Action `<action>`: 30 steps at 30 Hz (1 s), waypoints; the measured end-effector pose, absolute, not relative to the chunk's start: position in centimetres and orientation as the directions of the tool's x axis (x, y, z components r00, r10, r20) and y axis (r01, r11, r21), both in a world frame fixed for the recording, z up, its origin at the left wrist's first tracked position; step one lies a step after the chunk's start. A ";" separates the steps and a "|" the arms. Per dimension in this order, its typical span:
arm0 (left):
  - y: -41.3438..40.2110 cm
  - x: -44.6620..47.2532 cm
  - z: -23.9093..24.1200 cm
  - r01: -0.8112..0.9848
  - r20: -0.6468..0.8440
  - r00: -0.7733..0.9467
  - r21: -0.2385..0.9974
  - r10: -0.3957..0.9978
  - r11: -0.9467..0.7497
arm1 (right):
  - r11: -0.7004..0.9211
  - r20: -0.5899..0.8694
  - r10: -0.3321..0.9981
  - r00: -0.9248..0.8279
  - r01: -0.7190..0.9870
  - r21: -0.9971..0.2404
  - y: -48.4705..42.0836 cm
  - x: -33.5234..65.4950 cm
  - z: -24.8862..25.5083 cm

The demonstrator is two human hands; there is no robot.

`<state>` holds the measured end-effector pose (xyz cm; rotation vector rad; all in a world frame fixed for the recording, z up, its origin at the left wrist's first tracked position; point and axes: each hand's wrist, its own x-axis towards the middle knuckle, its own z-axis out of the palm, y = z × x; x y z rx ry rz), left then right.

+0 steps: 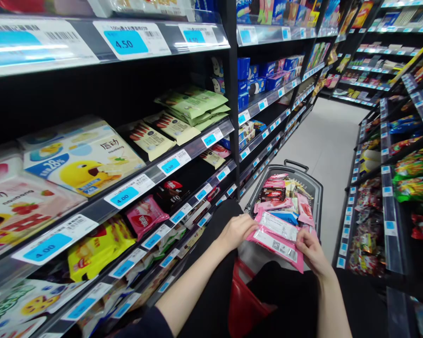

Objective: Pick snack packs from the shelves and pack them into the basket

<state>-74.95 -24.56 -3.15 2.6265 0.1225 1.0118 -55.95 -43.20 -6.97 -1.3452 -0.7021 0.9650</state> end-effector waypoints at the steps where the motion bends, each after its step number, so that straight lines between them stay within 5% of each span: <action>1: -24.4 -75.0 -2.9 -0.025 0.627 0.769 0.227 0.126 -0.974 | -0.046 -0.115 0.887 0.447 -0.161 -0.986 -43.3 -55.8 -6.8; 5: -24.4 -74.8 -1.7 -0.041 0.524 0.849 -0.065 -0.069 -0.997 | -0.064 -0.127 0.908 0.400 -0.169 -0.984 -43.7 -55.6 -6.1; 11: -23.8 -77.9 1.3 -0.117 0.263 0.951 -0.173 -0.160 -0.978 | -0.065 -0.117 0.919 0.376 -0.148 -0.987 -41.5 -58.4 -6.5; 16: -23.0 -85.8 4.2 -0.192 0.065 0.977 -0.165 -0.204 -0.967 | -0.046 -0.062 0.988 0.142 -0.108 -0.993 -37.3 -64.5 -7.2; 22: -24.9 -91.8 3.5 -0.007 -0.030 1.000 0.058 -0.008 -0.998 | -0.097 -0.107 0.984 -0.145 0.073 -0.993 -35.0 -67.9 -6.0; 30: -25.9 -92.4 1.2 -0.052 0.068 0.996 -0.152 -0.063 -0.987 | -0.050 -0.082 0.984 -0.157 0.201 -0.978 -35.2 -67.8 -6.2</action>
